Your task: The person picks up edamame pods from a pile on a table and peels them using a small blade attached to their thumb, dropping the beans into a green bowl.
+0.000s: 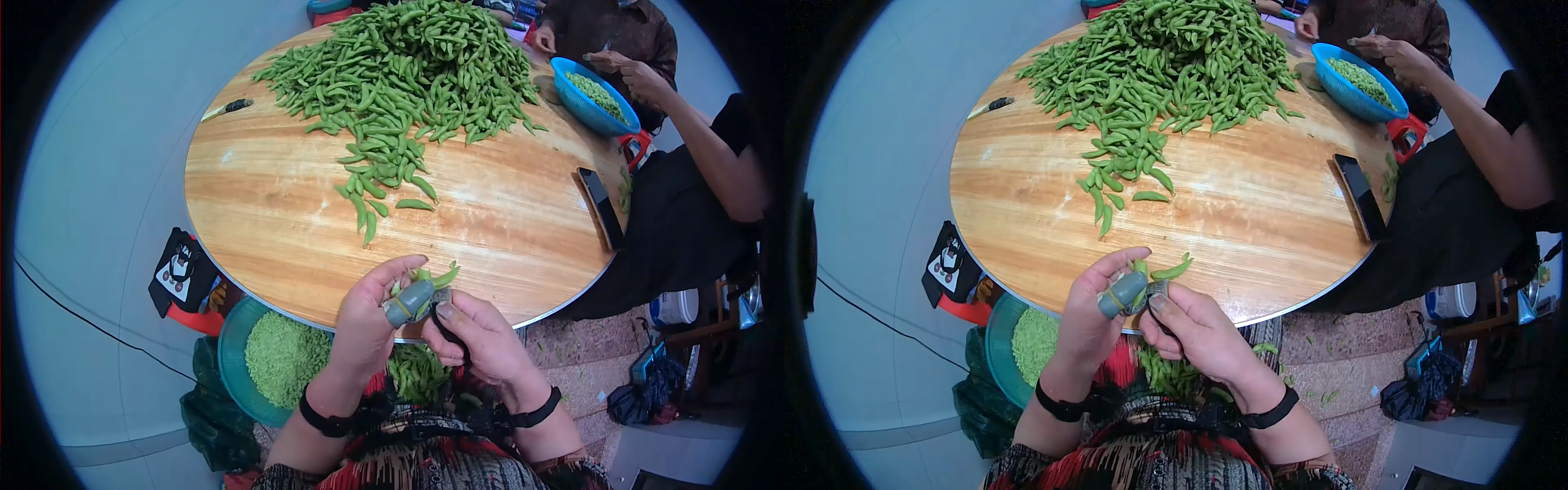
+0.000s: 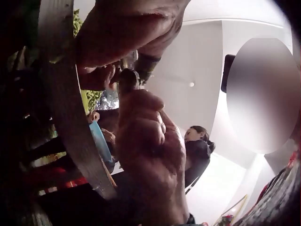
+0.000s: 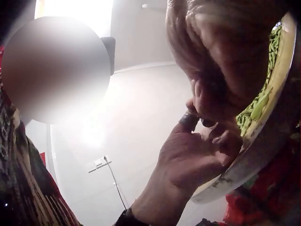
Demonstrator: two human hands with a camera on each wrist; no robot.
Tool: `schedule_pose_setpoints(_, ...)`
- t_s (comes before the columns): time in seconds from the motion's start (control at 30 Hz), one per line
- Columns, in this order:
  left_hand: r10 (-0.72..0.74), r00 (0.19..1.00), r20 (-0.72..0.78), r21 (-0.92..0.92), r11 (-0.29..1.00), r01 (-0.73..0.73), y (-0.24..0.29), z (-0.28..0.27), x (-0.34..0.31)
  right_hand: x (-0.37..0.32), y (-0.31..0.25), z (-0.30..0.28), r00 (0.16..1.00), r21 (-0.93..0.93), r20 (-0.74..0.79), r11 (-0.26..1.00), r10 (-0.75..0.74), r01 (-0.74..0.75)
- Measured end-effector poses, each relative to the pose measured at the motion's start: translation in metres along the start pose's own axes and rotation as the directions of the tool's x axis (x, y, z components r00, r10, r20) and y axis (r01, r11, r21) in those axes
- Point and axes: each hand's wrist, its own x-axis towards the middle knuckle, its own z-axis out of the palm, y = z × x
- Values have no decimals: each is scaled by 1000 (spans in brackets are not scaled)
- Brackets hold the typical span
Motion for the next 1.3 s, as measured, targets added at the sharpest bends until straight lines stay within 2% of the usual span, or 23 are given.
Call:
schedule_pose_setpoints(0.07,-192,979,64,-40,980,195,8,0,-2,-1,-1,0,1000,-2,27,1000,-1,1)
schedule_pose_setpoints(0.2,-114,988,107,-123,984,127,4,-13,-6,-1,1,-3,990,2,141,1000,-11,10)
schedule_pose_setpoints(0.27,25,1000,-10,133,991,-23,5,-9,-8,0,2,-4,991,-24,137,1000,-5,8)
schedule_pose_setpoints(0.3,24,1000,-12,132,991,-22,4,-7,-11,1,3,-4,991,-52,134,999,2,5)
schedule_pose_setpoints(0.37,153,988,-28,400,907,-129,4,-5,-16,1,3,1,998,-104,59,995,-5,11)
schedule_pose_setpoints(0.43,159,987,3,322,935,-151,3,-3,-18,0,2,4,1000,-155,-16,988,-16,13)
schedule_pose_setpoints(0.5,163,986,35,238,957,-167,2,-5,-19,-3,1,6,997,64,52,997,49,-52)
schedule_pose_setpoints(0.53,150,978,146,101,981,-166,1,-10,-16,-5,-1,5,997,65,50,996,51,-55)
schedule_pose_setpoints(0.57,154,954,256,-38,988,-149,2,-13,-15,-6,-3,5,988,179,106,975,110,-127)
schedule_pose_setpoints(0.6,155,954,255,-39,988,-150,2,-11,-14,-6,-5,5,973,286,169,937,159,-202)
schedule_pose_setpoints(0.67,47,986,158,-51,998,-39,5,-7,-15,-3,-1,2,978,257,136,948,157,-188)
schedule_pose_setpoints(0.7,49,986,160,-52,998,-41,7,-6,-17,-1,1,1,983,228,102,958,154,-174)
schedule_pose_setpoints(0.73,97,994,55,46,994,-100,10,-5,-18,0,0,2,983,223,102,960,152,-171)
schedule_pose_setpoints(0.77,154,987,-48,147,978,-146,12,-5,-20,1,0,2,999,-119,-25,993,26,-29)
schedule_pose_setpoints(0.8,158,986,-47,146,978,-149,13,-5,-22,3,1,3,985,-458,-100,886,-137,76)
schedule_pose_setpoints(0.83,188,979,-77,204,964,-169,12,-5,-27,4,4,3,986,-458,-101,886,-136,75)
schedule_pose_setpoints(0.9,218,970,-108,261,948,-184,8,-7,-30,8,11,3,889,-775,-54,580,-454,249)
schedule_pose_setpoints(0.93,235,964,-123,263,945,-196,3,-6,-29,8,10,7,890,-776,-50,578,-454,251)
schedule_pose_setpoints(1.0,254,957,-142,264,941,-211,0,-3,-27,5,7,17,825,-921,27,307,-565,241)
schedule_pose_setpoints(1.07,114,970,-216,44,993,-107,3,-1,-25,2,3,23,828,-939,31,267,-560,215)
schedule_pose_setpoints(1.1,114,969,-219,44,993,-107,2,-4,-25,2,3,25,830,-955,27,230,-557,185)
schedule_pose_setpoints(1.23,118,977,-176,-76,988,-133,-6,-6,-22,7,5,17,850,-917,50,312,-525,247)
schedule_pose_setpoints(1.3,128,974,-185,-89,985,-146,-8,-7,-23,9,5,13,917,-864,-20,469,-399,185)
